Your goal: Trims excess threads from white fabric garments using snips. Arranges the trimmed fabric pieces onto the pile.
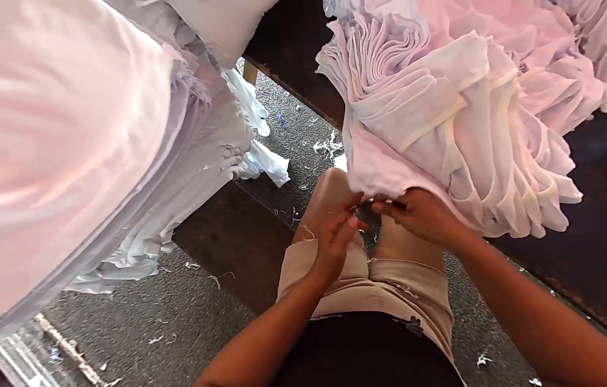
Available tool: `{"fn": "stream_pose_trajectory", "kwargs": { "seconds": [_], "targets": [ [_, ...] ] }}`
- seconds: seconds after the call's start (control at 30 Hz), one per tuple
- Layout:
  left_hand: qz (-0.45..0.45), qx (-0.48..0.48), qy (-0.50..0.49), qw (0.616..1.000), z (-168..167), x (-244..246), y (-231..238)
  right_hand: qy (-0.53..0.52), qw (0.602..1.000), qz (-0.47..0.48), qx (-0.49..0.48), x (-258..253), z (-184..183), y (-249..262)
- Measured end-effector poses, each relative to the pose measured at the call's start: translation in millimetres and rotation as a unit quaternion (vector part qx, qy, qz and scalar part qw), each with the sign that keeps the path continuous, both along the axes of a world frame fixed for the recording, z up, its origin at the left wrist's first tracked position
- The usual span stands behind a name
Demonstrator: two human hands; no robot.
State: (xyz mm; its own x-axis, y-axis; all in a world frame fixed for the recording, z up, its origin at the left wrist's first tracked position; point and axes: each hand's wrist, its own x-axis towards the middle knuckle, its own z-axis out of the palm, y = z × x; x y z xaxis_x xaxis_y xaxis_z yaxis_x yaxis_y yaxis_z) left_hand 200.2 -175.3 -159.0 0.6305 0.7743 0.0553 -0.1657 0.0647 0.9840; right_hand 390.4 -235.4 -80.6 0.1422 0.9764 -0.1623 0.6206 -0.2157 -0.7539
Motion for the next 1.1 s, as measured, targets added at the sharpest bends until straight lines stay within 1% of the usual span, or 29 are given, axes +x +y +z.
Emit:
{"fn": "stream_pose_trajectory", "kwargs": {
  "seconds": [0.03,0.07,0.1,0.13,0.17,0.2,0.27,0.33,0.47,0.53,0.6,0.63,0.77,0.87,0.93,1.0,1.1],
  "targets": [
    [0.017,-0.012,0.023,1.000,0.0,3.2,3.4,-0.041,0.997,-0.007,0.072,7.2,2.9,2.6],
    [0.033,-0.032,0.067,0.997,2.5,7.0,7.5,-0.066,0.990,-0.017,0.126,16.0,7.5,6.1],
    [0.044,-0.057,0.120,0.990,6.1,11.9,13.0,-0.077,0.985,-0.024,0.155,26.0,13.9,10.5],
    [0.046,-0.079,0.168,0.982,8.2,17.9,19.6,-0.081,0.983,-0.027,0.163,37.2,20.2,15.0],
    [0.042,-0.090,0.195,0.976,6.2,24.4,26.1,-0.071,0.984,-0.034,0.158,47.2,24.6,19.9],
    [0.035,-0.088,0.199,0.976,1.6,30.6,31.7,-0.050,0.986,-0.045,0.150,53.4,27.3,23.9],
    [0.021,-0.063,0.164,0.984,-9.9,43.9,41.3,-0.018,0.989,-0.064,0.135,57.0,28.8,28.9],
    [0.012,-0.059,0.132,0.989,-15.2,57.1,47.8,-0.014,0.990,-0.066,0.124,55.7,26.9,29.5],
    [0.030,-0.130,0.141,0.981,2.5,67.4,44.9,-0.009,0.990,-0.070,0.120,54.8,25.5,27.5],
    [0.015,-0.171,0.128,0.977,8.7,58.3,42.2,-0.006,0.991,-0.065,0.114,54.7,25.4,26.8],
    [-0.008,-0.203,0.097,0.974,2.3,41.9,42.6,-0.023,0.990,-0.058,0.124,52.5,22.9,23.4],
    [-0.004,-0.221,0.086,0.972,1.2,33.8,41.8,-0.041,0.989,-0.057,0.134,49.5,21.1,20.0],
    [0.048,-0.256,0.087,0.962,11.4,2.7,39.6,-0.108,0.983,-0.032,0.146,33.0,18.9,18.6],
    [0.088,-0.230,0.091,0.965,14.3,-14.4,41.2,-0.095,0.984,-0.007,0.152,19.6,14.9,19.6],
    [0.071,-0.184,0.123,0.973,19.3,-21.6,41.9,-0.054,0.991,0.010,0.124,10.8,14.2,19.0],
    [0.051,-0.145,0.147,0.977,26.2,-26.8,40.3,-0.003,0.998,0.040,0.047,3.8,16.6,18.3],
    [0.053,-0.103,0.128,0.985,25.8,-36.2,37.2,0.068,0.992,0.087,-0.067,-6.4,17.1,18.9]
  ]
}}
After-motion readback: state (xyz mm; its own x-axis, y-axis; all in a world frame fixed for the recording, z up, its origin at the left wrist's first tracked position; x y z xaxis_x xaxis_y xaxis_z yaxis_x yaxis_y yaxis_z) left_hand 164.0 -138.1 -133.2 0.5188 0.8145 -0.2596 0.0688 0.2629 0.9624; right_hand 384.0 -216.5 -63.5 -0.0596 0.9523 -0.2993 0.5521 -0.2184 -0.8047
